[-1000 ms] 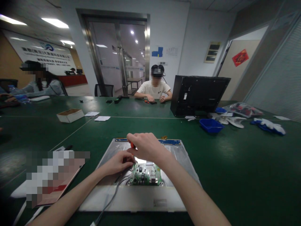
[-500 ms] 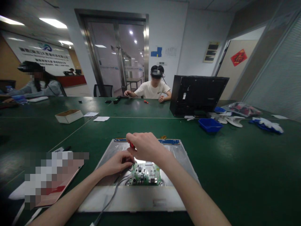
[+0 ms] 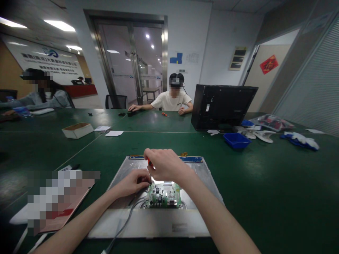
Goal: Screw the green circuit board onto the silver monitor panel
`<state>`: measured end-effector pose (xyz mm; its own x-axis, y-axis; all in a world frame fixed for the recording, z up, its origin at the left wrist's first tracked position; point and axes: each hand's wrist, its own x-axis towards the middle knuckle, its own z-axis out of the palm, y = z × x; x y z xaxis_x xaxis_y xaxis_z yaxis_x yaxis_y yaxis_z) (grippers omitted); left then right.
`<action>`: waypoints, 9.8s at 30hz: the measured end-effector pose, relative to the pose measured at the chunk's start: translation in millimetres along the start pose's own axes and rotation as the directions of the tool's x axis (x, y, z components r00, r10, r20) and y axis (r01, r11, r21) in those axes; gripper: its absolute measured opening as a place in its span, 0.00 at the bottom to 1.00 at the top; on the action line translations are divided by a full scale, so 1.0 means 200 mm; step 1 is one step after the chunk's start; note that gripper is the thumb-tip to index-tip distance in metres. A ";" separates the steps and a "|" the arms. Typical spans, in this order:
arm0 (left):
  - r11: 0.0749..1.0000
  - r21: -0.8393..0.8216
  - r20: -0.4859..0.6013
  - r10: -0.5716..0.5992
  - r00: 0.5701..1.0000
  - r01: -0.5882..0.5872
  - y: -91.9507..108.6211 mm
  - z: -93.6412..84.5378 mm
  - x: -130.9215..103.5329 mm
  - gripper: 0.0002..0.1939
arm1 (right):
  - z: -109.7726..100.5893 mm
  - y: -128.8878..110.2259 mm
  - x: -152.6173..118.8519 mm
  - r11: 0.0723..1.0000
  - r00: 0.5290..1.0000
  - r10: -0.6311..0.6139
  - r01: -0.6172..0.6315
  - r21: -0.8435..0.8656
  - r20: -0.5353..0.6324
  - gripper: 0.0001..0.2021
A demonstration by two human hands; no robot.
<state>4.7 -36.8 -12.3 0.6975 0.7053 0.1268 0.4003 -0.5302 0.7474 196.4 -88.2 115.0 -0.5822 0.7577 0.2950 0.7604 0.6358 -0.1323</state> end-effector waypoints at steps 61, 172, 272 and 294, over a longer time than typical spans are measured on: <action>1.000 0.007 0.022 -0.018 1.000 0.018 0.01 0.00 -0.01 0.08 | -0.02 -0.02 -0.01 1.000 0.999 0.002 -0.002 -0.005 0.054 0.09; 1.000 -0.023 0.004 -0.017 1.000 0.017 -0.01 0.01 0.01 0.06 | 0.00 -0.01 0.00 0.994 0.999 0.032 -0.031 -0.103 0.007 0.06; 0.999 -0.009 -0.003 -0.037 0.999 0.037 0.01 0.01 0.01 0.07 | 0.01 -0.02 0.00 0.994 1.000 -0.005 0.004 -0.109 -0.008 0.08; 1.000 -0.007 0.006 -0.019 1.000 0.019 0.00 0.02 0.01 0.07 | 0.00 -0.02 -0.01 0.999 0.999 -0.037 0.037 -0.015 0.018 0.10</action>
<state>7.9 -37.3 -14.0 0.6931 0.7126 0.1085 0.4097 -0.5133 0.7541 195.2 -92.4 115.3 -0.6147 0.7365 0.2824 0.7427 0.6610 -0.1073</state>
